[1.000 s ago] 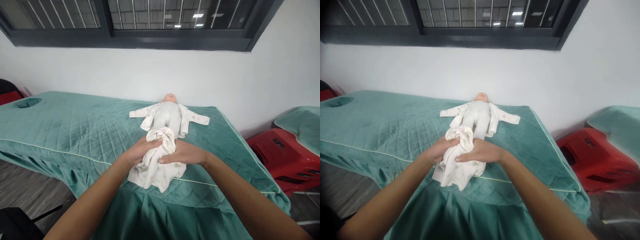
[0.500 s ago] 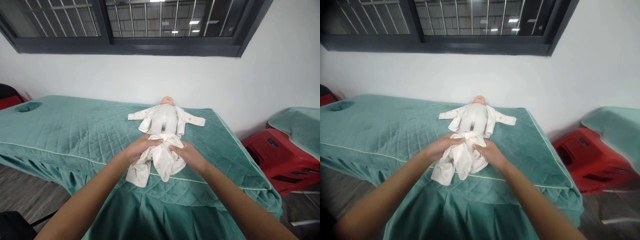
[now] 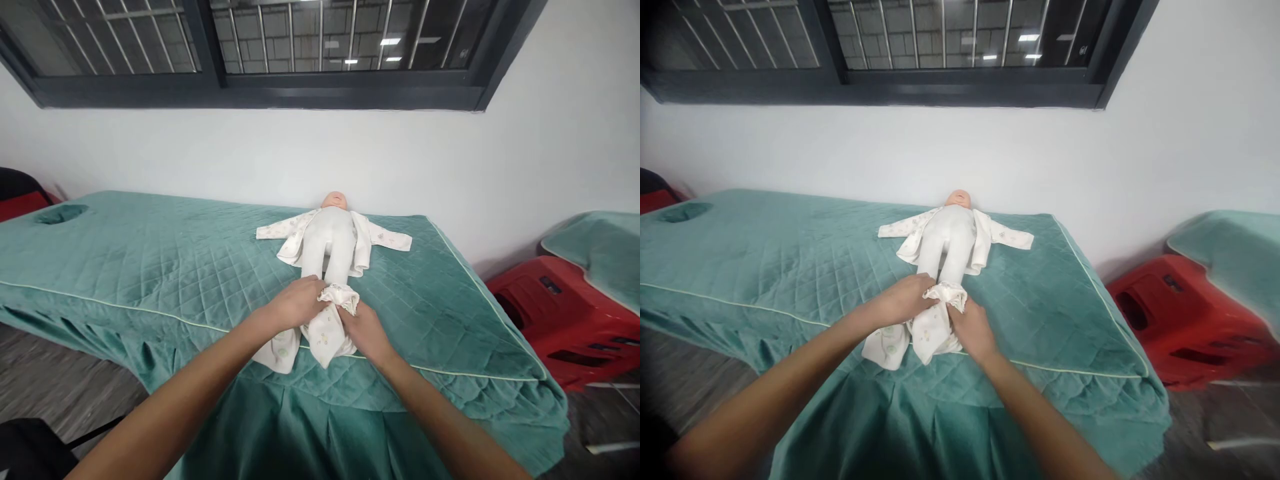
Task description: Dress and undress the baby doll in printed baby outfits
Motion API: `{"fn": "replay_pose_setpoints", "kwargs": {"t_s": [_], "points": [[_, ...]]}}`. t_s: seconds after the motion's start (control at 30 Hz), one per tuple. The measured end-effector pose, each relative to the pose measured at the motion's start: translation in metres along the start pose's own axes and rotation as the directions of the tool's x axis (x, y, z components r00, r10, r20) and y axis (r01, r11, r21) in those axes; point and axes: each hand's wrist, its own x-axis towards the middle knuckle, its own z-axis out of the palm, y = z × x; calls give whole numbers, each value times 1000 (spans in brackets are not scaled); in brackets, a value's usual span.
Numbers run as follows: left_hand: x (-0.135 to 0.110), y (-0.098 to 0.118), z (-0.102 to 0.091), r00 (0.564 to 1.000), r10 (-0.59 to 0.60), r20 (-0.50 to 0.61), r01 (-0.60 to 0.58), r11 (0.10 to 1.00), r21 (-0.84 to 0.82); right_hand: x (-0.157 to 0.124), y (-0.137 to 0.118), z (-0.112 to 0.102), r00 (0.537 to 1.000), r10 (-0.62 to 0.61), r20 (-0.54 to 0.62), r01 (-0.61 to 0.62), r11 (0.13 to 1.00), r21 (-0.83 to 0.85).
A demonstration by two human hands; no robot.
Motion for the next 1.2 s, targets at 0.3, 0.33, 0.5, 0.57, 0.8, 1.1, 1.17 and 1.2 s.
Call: {"fn": "replay_pose_setpoints", "kwargs": {"t_s": [0.3,0.33,0.5,0.57,0.8,1.1,1.17,1.2], "points": [[-7,-2,-11,991,-2,131,25,984,-176,-13,-3,4,990,96,-104,-93,995,38],[-7,-2,-11,990,6,141,23,980,-197,-13,-2,4,989,100,-107,-96,995,41],[-6,-4,-12,981,-11,195,84,926,-368,-14,1,5,994,68,-89,-61,995,83],[-7,-4,-13,980,-7,199,96,894,-438,-12,4,5,994,67,-87,-51,982,179],[-6,0,-22,986,11,169,129,595,-793,-4,7,8,984,167,-69,-82,754,651],[22,-11,-15,991,-45,129,137,347,-928,25,4,8,971,56,-234,98,797,596],[30,-14,-15,995,-61,84,100,369,-924,31,2,7,963,26,-267,133,818,560],[34,-15,-15,995,-72,62,86,396,-914,33,1,7,958,15,-286,151,822,549]]}}
